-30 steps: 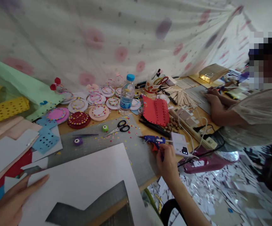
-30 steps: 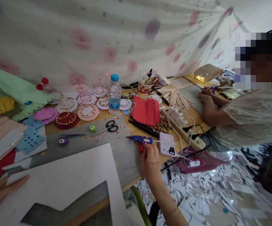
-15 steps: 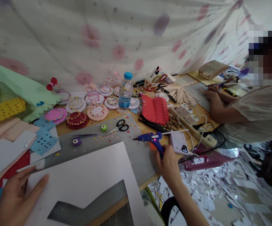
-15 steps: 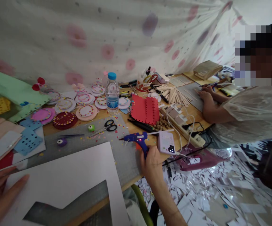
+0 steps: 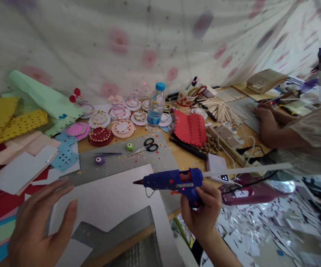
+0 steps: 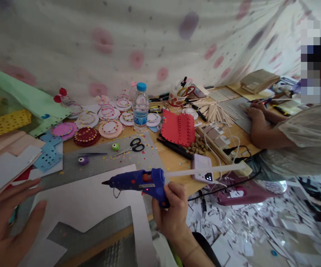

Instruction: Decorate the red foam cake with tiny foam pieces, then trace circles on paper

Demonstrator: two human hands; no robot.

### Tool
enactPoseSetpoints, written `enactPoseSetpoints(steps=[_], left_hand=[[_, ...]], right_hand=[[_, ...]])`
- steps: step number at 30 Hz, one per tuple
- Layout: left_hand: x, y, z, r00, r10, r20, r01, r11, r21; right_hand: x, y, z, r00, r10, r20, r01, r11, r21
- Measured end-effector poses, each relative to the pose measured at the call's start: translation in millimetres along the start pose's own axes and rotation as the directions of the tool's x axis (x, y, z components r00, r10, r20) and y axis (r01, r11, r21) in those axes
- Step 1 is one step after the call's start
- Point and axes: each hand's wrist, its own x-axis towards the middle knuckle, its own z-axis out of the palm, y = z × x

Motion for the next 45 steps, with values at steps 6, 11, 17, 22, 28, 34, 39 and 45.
enactPoseSetpoints(steps=[6,11,17,22,28,34,39,45], left_hand=[[-2.9,13.2,6.2,0.902,0.33,0.277,-0.333,0.942,-0.038],[5.8,47.2,3.3,0.92,0.31,0.239,-0.285,0.949,-0.132],[42.1,107.1,0.4,0.862,0.366,0.352,-0.262,0.914,-0.31],[56.0,123.8,5.0,0.81,0.445,0.381,-0.263,0.857,-0.443],[57.2,129.6,6.5,0.814,0.422,0.398,-0.149,0.815,-0.561],[59.3,130.9,9.0,0.808,0.409,0.424,-0.128,0.825,-0.55],[58.8,132.0,8.6,0.8,0.419,0.429,-0.137,0.824,-0.549],[59.7,131.7,6.9,0.8,0.404,0.443,-0.118,0.831,-0.544]], right_hand=[[-5.2,17.9,-12.9,0.998,0.051,-0.031,-0.055,0.989,-0.139],[-3.5,8.4,-13.3,0.995,-0.09,0.033,0.091,0.996,-0.021],[2.0,-15.4,-10.1,0.969,-0.221,0.111,0.209,0.972,0.112],[1.1,-21.1,-12.2,0.961,-0.244,0.128,0.228,0.965,0.127],[-8.3,-23.0,-13.0,0.957,-0.214,0.194,0.16,0.953,0.258],[26.1,-37.5,-25.8,0.877,0.041,0.478,-0.397,0.622,0.675],[53.1,-45.3,-30.1,0.849,0.251,0.465,-0.528,0.395,0.751],[52.8,-45.3,-29.0,0.871,0.263,0.415,-0.489,0.372,0.789]])
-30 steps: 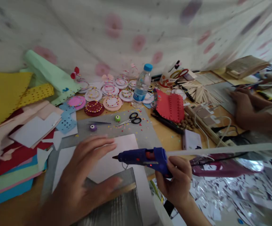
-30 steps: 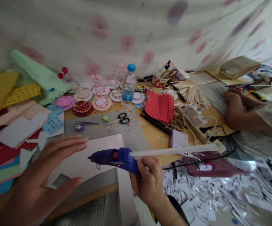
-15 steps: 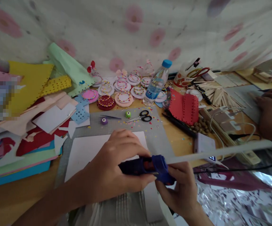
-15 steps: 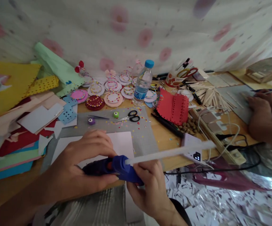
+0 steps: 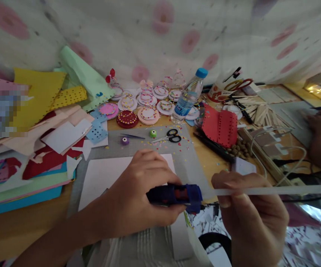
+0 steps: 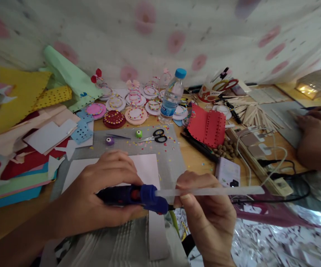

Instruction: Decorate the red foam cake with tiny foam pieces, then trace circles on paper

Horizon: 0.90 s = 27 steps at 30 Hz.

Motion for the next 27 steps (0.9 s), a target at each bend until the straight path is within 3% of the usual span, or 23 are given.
enactPoseSetpoints(steps=[6,13,19,22,25,27], left_hand=[[2.5,-0.9,0.6,1.0,-0.004,0.011,0.004,1.0,-0.004],[2.3,-1.7,3.1,1.0,0.01,-0.011,-0.01,1.0,0.0],[3.3,-2.1,2.4,1.0,0.001,0.008,-0.001,1.0,-0.018],[4.2,-3.0,3.6,1.0,0.003,0.0,-0.003,1.0,-0.028],[8.9,-5.5,7.2,1.0,-0.005,0.004,0.005,1.0,-0.008],[13.9,-8.3,9.4,1.0,-0.006,0.027,0.005,0.999,0.036]], right_hand=[[-1.8,2.0,-2.4,0.998,0.002,-0.066,-0.006,0.998,-0.067],[-0.9,-3.3,9.0,0.996,0.08,-0.034,-0.08,0.997,0.009],[-0.5,0.8,2.4,0.998,0.06,-0.003,-0.06,0.998,-0.03],[0.1,4.9,-2.4,0.997,0.035,0.076,-0.027,0.994,-0.109],[-4.2,15.1,-7.5,0.959,0.117,0.259,-0.024,0.941,-0.337],[-9.2,25.5,-12.0,0.936,0.184,0.301,-0.027,0.888,-0.459]])
